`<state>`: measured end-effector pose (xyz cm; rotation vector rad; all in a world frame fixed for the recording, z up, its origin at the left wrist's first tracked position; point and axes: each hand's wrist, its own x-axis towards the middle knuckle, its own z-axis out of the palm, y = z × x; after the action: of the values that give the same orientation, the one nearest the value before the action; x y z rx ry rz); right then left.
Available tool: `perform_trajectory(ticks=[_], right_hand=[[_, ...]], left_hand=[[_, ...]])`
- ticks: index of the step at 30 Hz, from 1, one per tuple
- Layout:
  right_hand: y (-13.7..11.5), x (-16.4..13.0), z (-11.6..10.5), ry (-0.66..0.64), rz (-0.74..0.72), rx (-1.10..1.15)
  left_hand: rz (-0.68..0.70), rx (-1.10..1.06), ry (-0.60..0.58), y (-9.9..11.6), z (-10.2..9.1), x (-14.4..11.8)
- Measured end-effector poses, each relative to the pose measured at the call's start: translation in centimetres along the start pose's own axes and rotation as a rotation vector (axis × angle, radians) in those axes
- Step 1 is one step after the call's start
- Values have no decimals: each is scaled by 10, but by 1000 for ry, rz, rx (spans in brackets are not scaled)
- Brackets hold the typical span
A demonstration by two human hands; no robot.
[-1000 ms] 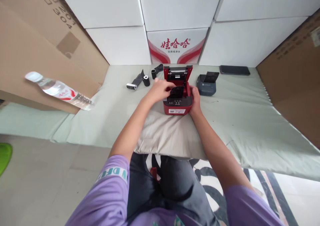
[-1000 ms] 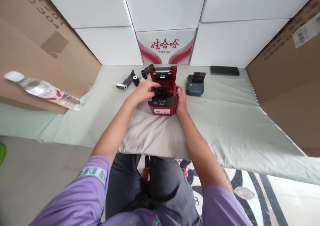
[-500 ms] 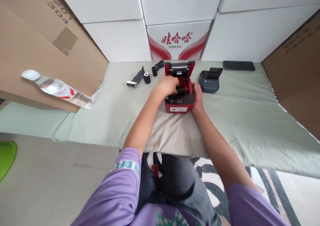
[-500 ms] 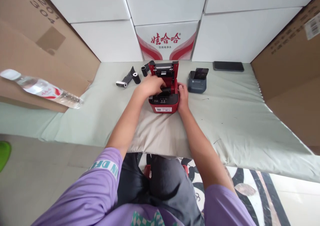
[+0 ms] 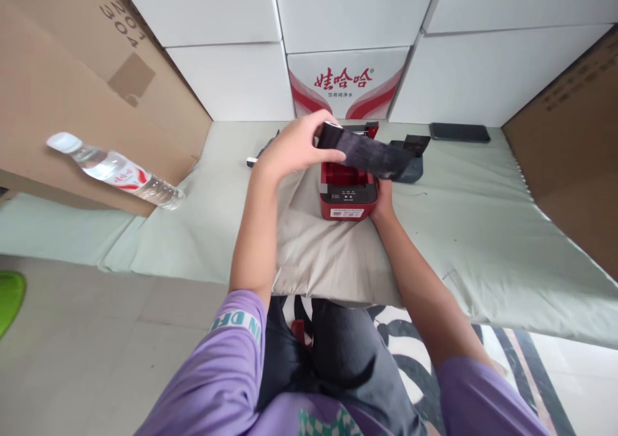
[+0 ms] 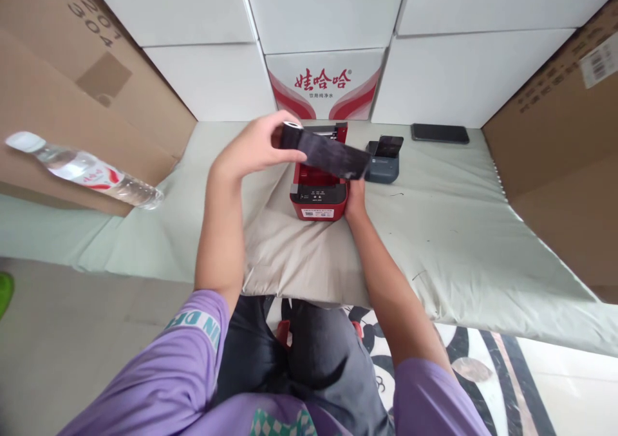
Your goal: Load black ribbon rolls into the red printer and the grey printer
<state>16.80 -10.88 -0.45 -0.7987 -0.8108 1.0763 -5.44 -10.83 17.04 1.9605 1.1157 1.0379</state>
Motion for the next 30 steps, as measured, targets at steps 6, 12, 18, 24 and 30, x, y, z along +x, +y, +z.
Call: perform_trajectory(ticks=[6, 12, 18, 24, 30], right_hand=[[0, -3, -2, 18, 2, 13], [3, -1, -5, 17, -17, -15], [-1, -2, -3, 17, -39, -64], [-4, -4, -1, 35, -46, -60], [-1, -3, -2, 29, -40, -60]], left_hand=[[-170, -146, 460, -16, -35, 2], [-282, -251, 674, -68, -47, 24], [-421, -326, 699, -91, -47, 30], [-588, -647, 742, -92, -65, 15], [-526, -621, 1019, -124, -94, -1]])
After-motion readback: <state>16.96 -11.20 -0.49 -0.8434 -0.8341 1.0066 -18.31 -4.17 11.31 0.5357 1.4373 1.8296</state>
